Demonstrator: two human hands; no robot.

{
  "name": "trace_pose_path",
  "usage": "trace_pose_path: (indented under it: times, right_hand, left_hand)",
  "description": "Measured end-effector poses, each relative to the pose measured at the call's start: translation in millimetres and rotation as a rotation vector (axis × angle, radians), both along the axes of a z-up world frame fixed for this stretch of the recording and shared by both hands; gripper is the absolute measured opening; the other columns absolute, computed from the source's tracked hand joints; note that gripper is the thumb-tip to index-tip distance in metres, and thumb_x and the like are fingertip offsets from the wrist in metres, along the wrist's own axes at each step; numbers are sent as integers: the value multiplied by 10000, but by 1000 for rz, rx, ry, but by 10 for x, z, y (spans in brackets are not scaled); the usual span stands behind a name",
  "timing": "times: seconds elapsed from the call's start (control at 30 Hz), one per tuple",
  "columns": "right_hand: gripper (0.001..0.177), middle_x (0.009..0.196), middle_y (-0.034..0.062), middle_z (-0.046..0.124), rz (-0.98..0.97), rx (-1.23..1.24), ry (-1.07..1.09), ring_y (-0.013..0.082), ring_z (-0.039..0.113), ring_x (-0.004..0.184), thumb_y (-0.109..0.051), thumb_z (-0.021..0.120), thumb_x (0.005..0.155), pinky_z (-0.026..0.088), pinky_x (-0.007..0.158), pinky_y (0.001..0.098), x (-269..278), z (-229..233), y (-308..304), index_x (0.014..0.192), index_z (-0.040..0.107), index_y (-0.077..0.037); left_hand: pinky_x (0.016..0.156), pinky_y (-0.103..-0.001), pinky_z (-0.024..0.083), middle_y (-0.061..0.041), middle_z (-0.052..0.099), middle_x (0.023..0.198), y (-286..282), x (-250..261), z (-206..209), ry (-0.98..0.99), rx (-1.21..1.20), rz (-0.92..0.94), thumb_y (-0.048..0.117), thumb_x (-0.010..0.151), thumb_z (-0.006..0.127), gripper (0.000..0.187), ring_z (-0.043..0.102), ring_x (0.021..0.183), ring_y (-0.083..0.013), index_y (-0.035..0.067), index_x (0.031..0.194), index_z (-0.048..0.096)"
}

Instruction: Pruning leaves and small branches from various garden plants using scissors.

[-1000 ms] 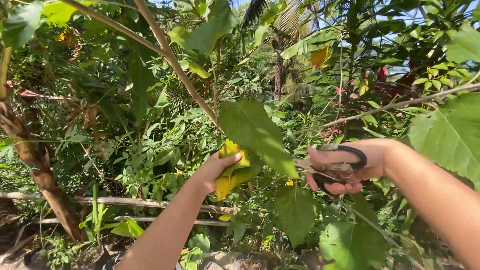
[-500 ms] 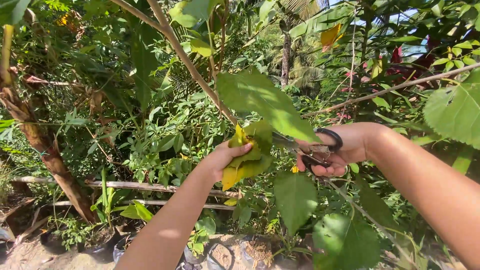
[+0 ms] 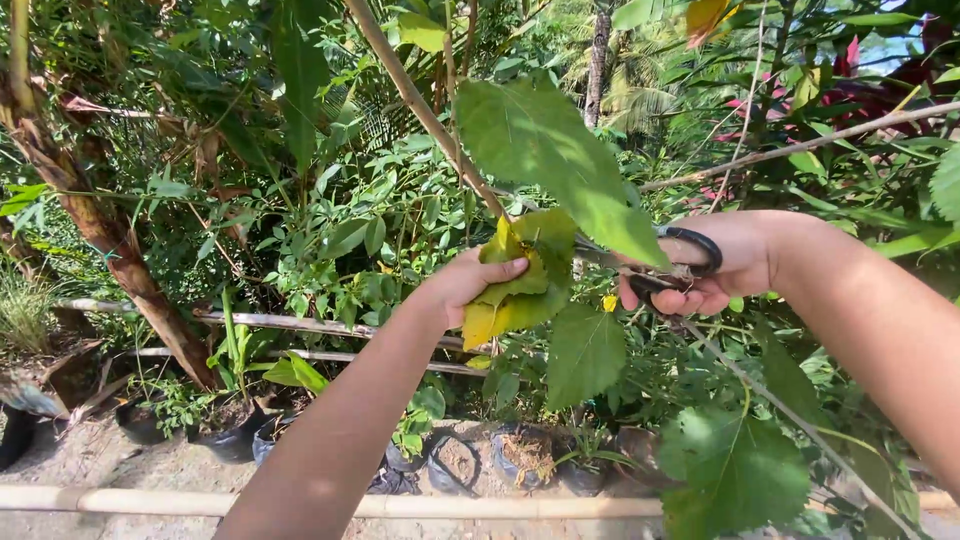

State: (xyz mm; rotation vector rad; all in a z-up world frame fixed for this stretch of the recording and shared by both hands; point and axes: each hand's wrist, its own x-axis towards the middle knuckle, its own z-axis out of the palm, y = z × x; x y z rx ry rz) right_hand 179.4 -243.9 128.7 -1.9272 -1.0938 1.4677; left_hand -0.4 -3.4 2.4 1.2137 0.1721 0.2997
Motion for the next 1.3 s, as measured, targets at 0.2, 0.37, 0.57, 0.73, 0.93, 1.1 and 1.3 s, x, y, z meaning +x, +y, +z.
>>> trace_pose_path:
  times: [0.2,0.37,0.57,0.73,0.93,1.1,1.3]
  right_hand:
    - [698,506,1,506,-42,14,-90,86,363,372,-705,609,825,244,329,249,-244,79,-147,927,681,-18]
    - [702,484,12,478,-85,3,-135,101,344,356,-697,614,815,236,322,263,-357,92,-180,932,667,-7]
    - [652,468,7,450,-77,32,-121,102,347,357,-645,634,838,236,318,266,-366,95,-215,910,644,2]
    - [634,470,4,450,-90,58,-152,104,360,363,-634,633,851,237,326,268,-338,33,-239,879,639,0]
    - [639,498,-3,436,-88,136,-202,107,342,388,-645,627,859,236,352,275,-247,70,-370,892,646,-7]
    - [690,600,35,545,-166,359,-32,133,456,505,-702,501,816,374,469,296,-232,329,-655,1006,635,-53]
    - [752,575,46,508,-330,357,-306,165,430,483,-750,468,848,370,474,312,-95,475,-889,1002,653,-37]
  left_hand:
    - [885,-484,621,-110,736,1130,-56,-9,-12,32,-15,5,156,880,754,431,739,992,-261,54,1268,599]
    - [892,-479,619,-109,737,1137,-97,-12,-18,16,-25,-11,153,884,749,426,740,1003,-254,58,1270,597]
    - [896,-481,620,-108,735,1143,-139,-21,15,5,-21,-24,156,889,745,425,739,1009,-252,64,1278,602]
    - [887,-498,620,-109,730,1139,-168,-14,-4,9,-10,-15,157,886,743,428,737,1001,-265,75,1278,593]
    - [915,-497,600,-93,711,1166,-65,19,-151,-54,-32,-61,170,884,740,442,720,1031,-259,103,1293,586]
    - [934,-486,598,-93,708,1182,31,117,-400,36,-101,59,206,888,728,449,715,1052,-264,91,1297,585]
    - [1002,-419,553,-94,700,1258,-340,457,-379,5,388,129,74,851,768,674,681,1104,-229,113,1467,497]
